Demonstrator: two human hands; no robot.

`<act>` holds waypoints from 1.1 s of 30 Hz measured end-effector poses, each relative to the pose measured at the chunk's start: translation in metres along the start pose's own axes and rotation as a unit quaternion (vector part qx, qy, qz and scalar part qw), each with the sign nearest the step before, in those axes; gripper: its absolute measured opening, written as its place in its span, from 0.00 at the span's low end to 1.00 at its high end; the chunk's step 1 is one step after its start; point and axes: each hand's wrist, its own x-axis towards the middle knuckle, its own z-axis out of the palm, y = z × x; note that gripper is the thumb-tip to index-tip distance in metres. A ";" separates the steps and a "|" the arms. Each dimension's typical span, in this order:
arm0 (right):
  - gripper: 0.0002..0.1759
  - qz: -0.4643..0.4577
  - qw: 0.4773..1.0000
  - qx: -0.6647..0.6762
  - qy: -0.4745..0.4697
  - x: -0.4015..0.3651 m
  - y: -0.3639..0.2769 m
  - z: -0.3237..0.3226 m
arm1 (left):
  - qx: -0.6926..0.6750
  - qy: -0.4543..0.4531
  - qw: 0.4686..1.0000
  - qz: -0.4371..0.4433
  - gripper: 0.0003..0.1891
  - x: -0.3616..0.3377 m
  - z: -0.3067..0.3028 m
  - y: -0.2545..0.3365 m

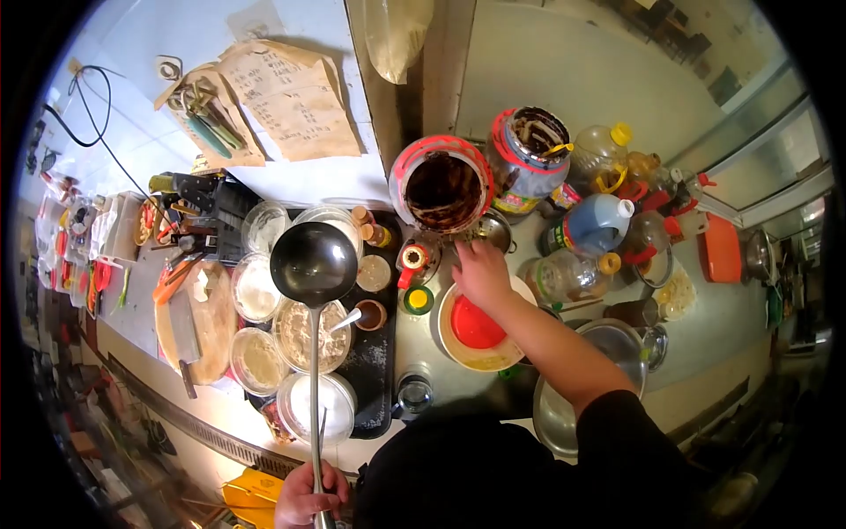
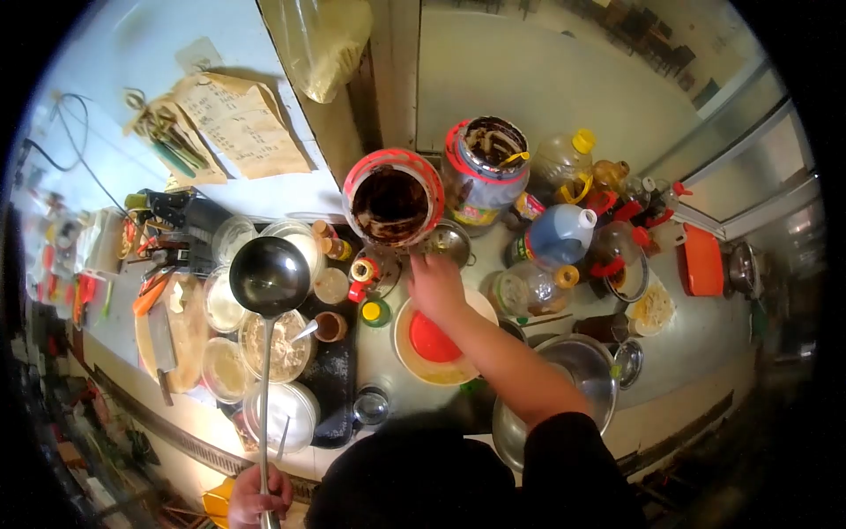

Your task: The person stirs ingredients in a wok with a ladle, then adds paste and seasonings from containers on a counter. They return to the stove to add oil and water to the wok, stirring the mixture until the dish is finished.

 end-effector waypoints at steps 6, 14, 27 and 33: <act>0.05 0.036 0.985 0.106 0.133 0.016 0.007 0.006 | -0.025 -0.020 0.999 0.022 0.14 -0.004 -0.003 -0.004; 0.09 0.247 0.898 0.349 0.110 0.010 0.010 -0.036 | 0.025 0.165 0.981 -0.096 0.13 -0.004 0.005 0.008; 0.05 0.146 0.809 0.564 0.075 -0.007 -0.002 -0.190 | -0.008 0.004 1.000 -0.009 0.13 -0.002 -0.003 0.005; 0.07 0.016 0.979 0.170 0.113 0.041 -0.051 -0.175 | -0.028 -0.006 1.000 -0.002 0.11 -0.002 -0.004 0.002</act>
